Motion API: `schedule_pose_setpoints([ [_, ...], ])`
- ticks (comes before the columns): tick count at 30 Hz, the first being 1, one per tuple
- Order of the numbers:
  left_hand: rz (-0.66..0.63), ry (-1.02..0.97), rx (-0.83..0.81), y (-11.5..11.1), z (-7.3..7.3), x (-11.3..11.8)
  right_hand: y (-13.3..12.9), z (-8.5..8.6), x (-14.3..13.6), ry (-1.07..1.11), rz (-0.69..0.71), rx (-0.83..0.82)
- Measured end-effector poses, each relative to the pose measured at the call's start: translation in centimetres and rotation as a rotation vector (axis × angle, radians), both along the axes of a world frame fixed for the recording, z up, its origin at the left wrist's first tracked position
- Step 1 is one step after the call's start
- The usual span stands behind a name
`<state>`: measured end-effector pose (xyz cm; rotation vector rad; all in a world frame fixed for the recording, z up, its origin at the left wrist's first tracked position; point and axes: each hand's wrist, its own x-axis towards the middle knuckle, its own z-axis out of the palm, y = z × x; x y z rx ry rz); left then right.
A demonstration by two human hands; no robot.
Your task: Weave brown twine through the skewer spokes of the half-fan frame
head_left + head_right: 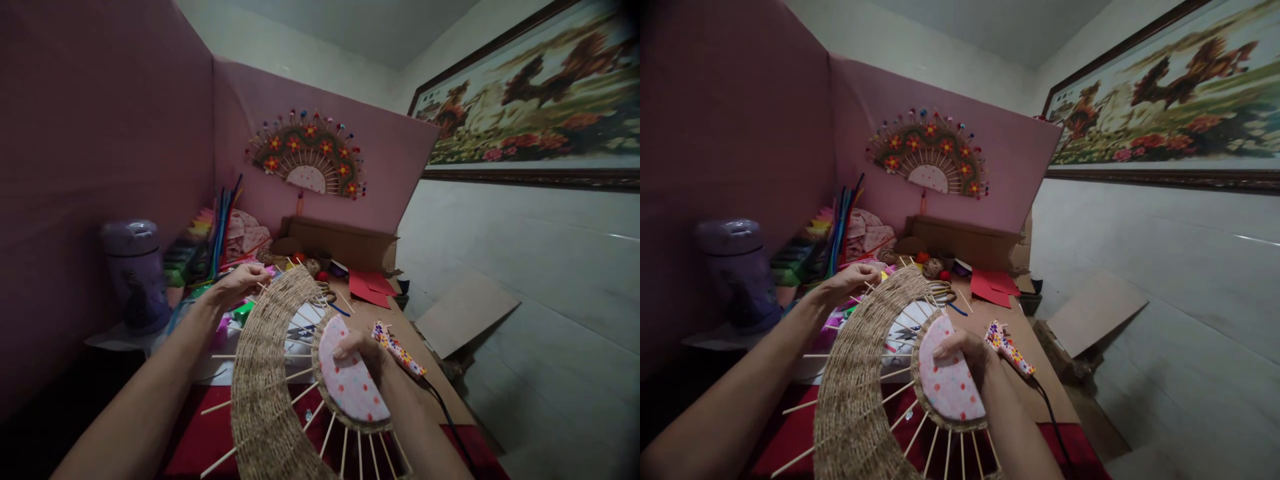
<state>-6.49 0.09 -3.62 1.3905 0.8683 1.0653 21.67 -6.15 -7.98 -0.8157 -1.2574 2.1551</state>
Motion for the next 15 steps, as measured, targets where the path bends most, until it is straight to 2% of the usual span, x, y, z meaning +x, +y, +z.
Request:
schedule_pose_setpoints([
  [3, -0.025, -0.037, -0.022, 0.2, -0.6, 0.8, 0.3, 0.0, 0.2, 0.0, 0.03, 0.015],
  [8, 0.009, -0.108, -0.001, 0.4, -1.0, 1.3, 0.1, 0.6, 0.4, -0.008, 0.034, -0.006],
  [15, 0.056, -0.137, 0.024, 0.3, -1.4, 1.8, 0.1, 0.6, 0.1, 0.036, -0.035, 0.017],
])
